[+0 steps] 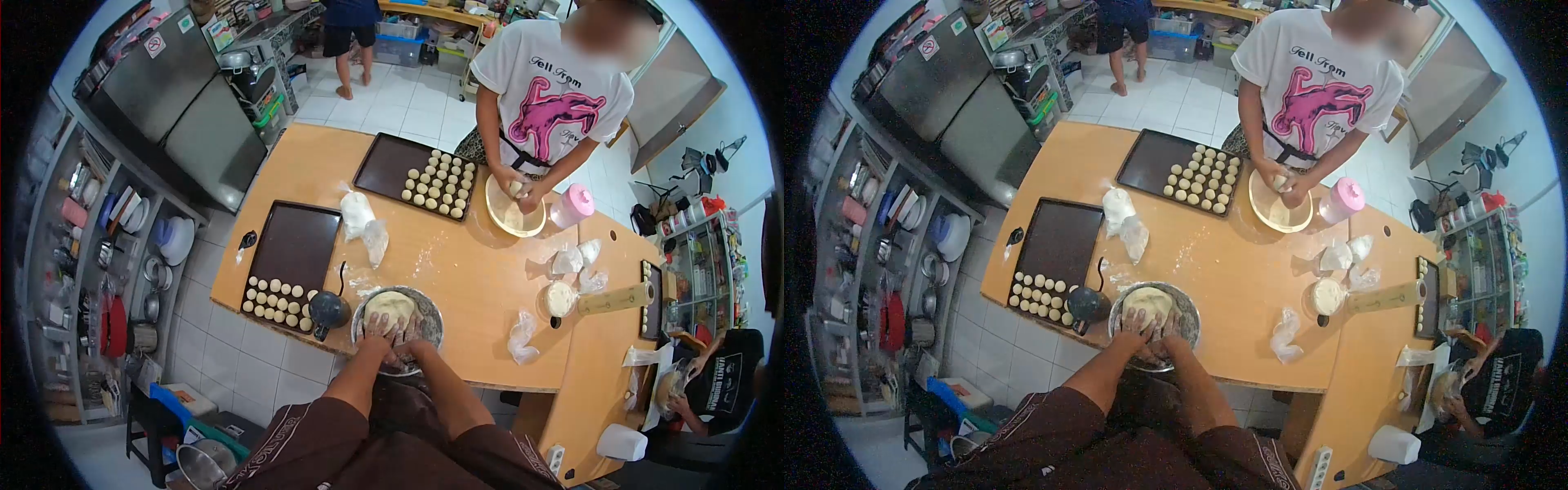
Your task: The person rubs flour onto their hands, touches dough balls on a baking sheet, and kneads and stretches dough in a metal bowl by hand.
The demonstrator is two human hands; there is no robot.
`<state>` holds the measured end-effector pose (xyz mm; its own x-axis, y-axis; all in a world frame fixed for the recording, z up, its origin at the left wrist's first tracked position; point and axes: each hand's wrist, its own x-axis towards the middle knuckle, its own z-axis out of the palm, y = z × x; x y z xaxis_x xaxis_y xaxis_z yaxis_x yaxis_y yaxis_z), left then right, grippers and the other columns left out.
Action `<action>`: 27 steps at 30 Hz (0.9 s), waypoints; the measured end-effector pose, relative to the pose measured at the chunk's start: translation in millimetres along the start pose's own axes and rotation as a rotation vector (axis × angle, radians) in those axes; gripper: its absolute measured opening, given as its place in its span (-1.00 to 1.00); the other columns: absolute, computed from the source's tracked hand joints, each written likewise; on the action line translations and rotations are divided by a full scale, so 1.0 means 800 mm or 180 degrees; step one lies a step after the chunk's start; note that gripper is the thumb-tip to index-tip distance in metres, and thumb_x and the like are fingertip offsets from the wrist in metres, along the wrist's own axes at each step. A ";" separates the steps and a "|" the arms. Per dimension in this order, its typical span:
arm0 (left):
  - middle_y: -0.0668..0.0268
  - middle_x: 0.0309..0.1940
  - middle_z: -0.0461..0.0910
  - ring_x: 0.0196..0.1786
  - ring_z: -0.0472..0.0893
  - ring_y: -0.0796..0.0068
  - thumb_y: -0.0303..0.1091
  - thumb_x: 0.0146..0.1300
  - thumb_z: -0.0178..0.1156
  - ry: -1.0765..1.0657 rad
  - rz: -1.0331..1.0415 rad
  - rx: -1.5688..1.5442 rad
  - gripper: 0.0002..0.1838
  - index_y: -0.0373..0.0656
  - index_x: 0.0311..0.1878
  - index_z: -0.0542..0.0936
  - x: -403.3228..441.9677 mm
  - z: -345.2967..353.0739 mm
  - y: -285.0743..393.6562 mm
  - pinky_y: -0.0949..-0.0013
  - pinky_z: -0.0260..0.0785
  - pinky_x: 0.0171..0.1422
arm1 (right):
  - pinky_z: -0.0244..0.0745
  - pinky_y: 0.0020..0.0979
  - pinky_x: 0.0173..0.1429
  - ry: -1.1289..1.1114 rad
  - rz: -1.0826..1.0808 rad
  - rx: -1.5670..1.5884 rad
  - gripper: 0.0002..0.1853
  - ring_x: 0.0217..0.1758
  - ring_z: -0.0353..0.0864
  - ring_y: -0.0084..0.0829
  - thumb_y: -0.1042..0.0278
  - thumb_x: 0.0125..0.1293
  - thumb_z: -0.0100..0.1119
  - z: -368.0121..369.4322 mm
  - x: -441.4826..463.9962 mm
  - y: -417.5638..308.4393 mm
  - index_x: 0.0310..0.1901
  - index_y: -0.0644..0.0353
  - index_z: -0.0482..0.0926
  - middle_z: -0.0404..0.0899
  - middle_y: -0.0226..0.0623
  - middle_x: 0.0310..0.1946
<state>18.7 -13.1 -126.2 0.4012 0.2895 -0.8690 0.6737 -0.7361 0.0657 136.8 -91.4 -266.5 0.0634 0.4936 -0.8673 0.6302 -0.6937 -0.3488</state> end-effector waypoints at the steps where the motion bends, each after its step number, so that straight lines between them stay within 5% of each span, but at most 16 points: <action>1: 0.27 0.62 -0.53 0.61 -0.55 0.00 0.22 0.17 0.20 -0.0115 -0.0054 0.0062 0.05 0.49 0.58 -0.25 0.005 0.000 0.001 -0.26 -0.63 0.56 | 0.28 -0.19 0.32 0.0021 0.0000 0.0001 -0.17 0.23 0.38 -0.21 -0.31 -0.02 0.29 0.002 0.005 0.003 0.15 0.18 0.44 0.43 -0.04 0.17; 8: 0.31 0.63 -0.44 0.63 -0.48 0.03 -0.04 0.18 0.22 0.0235 -0.0138 0.0282 -0.02 0.48 0.59 -0.13 0.006 0.013 0.004 -0.23 -0.64 0.57 | 0.43 -0.25 0.25 0.0213 0.0167 -0.0010 -0.21 0.16 0.58 -0.28 -0.28 -0.12 0.36 0.023 0.041 0.029 0.08 0.16 0.65 0.64 -0.08 0.08; 11: 0.33 0.63 -0.45 0.63 -0.49 0.03 -0.07 0.16 0.23 0.0109 -0.0105 0.0015 0.00 0.48 0.58 -0.13 -0.019 -0.009 0.008 -0.24 -0.66 0.57 | 0.46 -0.23 0.24 0.0370 0.0355 0.0014 -0.35 0.19 0.60 -0.18 -0.16 -0.02 0.33 0.004 0.006 0.010 0.03 0.15 0.68 0.62 -0.02 0.10; 14: 0.47 0.64 -0.30 0.65 -0.32 0.13 0.25 0.15 0.11 0.0389 -0.0188 0.0061 -0.10 0.57 0.55 -0.02 -0.016 -0.003 0.010 -0.25 -0.50 0.59 | 0.46 -0.19 0.26 0.0745 0.0084 -0.0289 -0.54 0.17 0.61 -0.10 0.06 0.14 0.25 -0.010 -0.040 -0.011 0.01 0.16 0.69 0.60 0.00 0.11; 19: 0.47 0.64 -0.27 0.65 -0.27 0.19 0.23 0.21 0.02 0.0455 -0.0238 0.0356 -0.15 0.56 0.55 -0.06 -0.015 0.001 0.009 -0.20 -0.47 0.61 | 0.50 -0.13 0.24 0.0524 -0.0476 -0.1250 -0.65 0.13 0.63 -0.04 0.31 0.22 0.13 -0.048 -0.102 -0.042 0.03 0.13 0.68 0.62 0.06 0.05; 21: 0.46 0.64 -0.25 0.65 -0.25 0.20 0.22 0.22 0.01 0.0548 -0.0308 0.0685 -0.16 0.55 0.55 -0.06 0.004 0.019 0.009 -0.20 -0.47 0.61 | 0.41 -0.11 0.32 0.0460 -0.0559 -0.1276 -0.55 0.25 0.47 0.01 0.24 0.25 0.08 -0.046 -0.089 -0.038 0.18 0.12 0.36 0.31 0.06 0.20; 25: 0.46 0.64 -0.25 0.65 -0.23 0.21 0.20 0.23 0.00 0.1711 -0.1244 0.3573 -0.19 0.52 0.55 -0.01 0.130 0.128 -0.006 -0.21 -0.47 0.61 | 0.22 -0.06 0.47 0.0288 -0.0345 -0.0104 -0.16 0.48 0.16 0.13 0.10 0.33 -0.01 -0.014 -0.005 0.005 0.47 0.10 -0.28 -0.31 0.05 0.51; 26: 0.46 0.64 -0.25 0.65 -0.24 0.21 0.18 0.24 -0.01 0.1443 -0.0918 0.2788 -0.20 0.52 0.55 -0.01 0.102 0.104 -0.005 -0.21 -0.48 0.61 | 0.17 -0.05 0.51 0.0337 -0.0259 0.0016 -0.05 0.53 0.08 0.15 0.07 0.35 -0.03 -0.014 -0.002 0.005 0.55 0.09 -0.43 -0.46 0.05 0.58; 27: 0.47 0.64 -0.26 0.65 -0.25 0.21 0.17 0.25 -0.02 0.1135 -0.0570 0.1790 -0.21 0.52 0.55 -0.01 0.073 0.080 -0.003 -0.21 -0.49 0.61 | 0.22 -0.06 0.47 0.0512 -0.0122 -0.0034 -0.15 0.47 0.16 0.12 0.09 0.31 0.01 -0.010 0.000 0.005 0.46 0.07 -0.27 -0.28 0.03 0.49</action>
<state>1.1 -33.3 -208.4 0.5582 0.5489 -0.6222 0.3629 -0.8359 -0.4118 145.8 -89.9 -265.0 0.1618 0.5979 -0.7851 0.6427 -0.6676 -0.3759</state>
